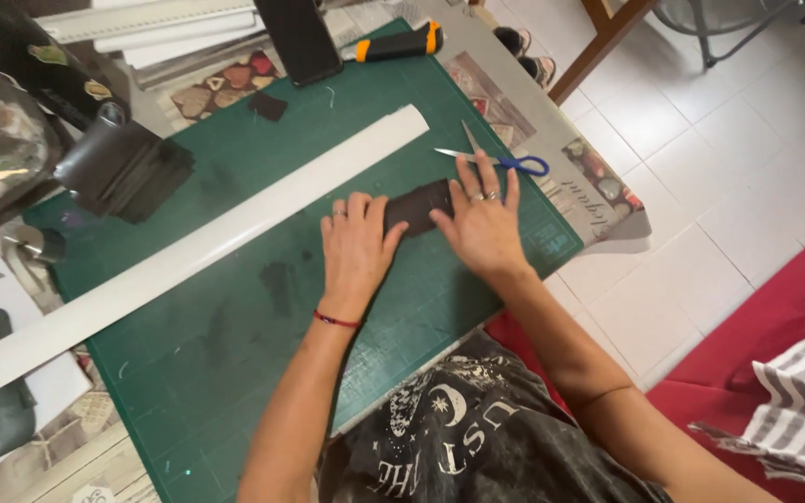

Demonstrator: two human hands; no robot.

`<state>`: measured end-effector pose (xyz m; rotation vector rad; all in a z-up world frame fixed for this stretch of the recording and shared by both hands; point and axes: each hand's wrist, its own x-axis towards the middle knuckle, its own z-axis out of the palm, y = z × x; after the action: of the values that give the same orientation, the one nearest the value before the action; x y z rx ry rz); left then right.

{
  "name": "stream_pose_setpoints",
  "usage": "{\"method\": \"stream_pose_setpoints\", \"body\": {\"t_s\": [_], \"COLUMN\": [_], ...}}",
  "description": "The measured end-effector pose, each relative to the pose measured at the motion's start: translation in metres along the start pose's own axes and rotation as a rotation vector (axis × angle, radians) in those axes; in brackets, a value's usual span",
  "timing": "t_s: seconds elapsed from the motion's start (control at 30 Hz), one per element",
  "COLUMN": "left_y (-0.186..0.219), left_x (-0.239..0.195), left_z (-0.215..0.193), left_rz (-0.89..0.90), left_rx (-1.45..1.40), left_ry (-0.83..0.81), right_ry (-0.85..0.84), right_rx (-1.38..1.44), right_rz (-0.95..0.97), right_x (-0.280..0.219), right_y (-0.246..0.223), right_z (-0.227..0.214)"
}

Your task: Folding and cutting a long black strip into smaller segments using scissors on a cutting mat.

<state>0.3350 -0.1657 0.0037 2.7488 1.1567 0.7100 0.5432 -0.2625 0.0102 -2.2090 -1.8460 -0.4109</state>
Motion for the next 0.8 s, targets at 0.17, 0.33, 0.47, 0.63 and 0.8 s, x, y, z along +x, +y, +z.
{"method": "stream_pose_setpoints", "body": {"t_s": [0.17,0.33,0.47,0.63,0.8], "left_y": [-0.002,-0.004,0.002,0.012,0.016], "left_x": [-0.002,0.001,-0.001,0.0,-0.001], "left_z": [-0.009,-0.005,-0.015,-0.029,-0.021], "left_rz": [-0.064,-0.11,-0.098,0.298,0.354], "left_rx": [-0.126,-0.289,-0.485,-0.201,-0.006], "left_ry": [-0.122,-0.286,-0.292,0.12,0.25], "right_ry": [-0.103,-0.095,-0.043,0.085,0.061], "right_rx": [0.186,0.32,0.524,0.885,0.875], "right_rz": [-0.031,-0.081,-0.05,0.004,0.017], "right_x": [-0.003,-0.011,-0.012,-0.015,-0.014], "right_y": [-0.018,-0.023,-0.022,-0.015,-0.011], "right_z": [0.0,0.006,0.009,0.005,0.012]}}
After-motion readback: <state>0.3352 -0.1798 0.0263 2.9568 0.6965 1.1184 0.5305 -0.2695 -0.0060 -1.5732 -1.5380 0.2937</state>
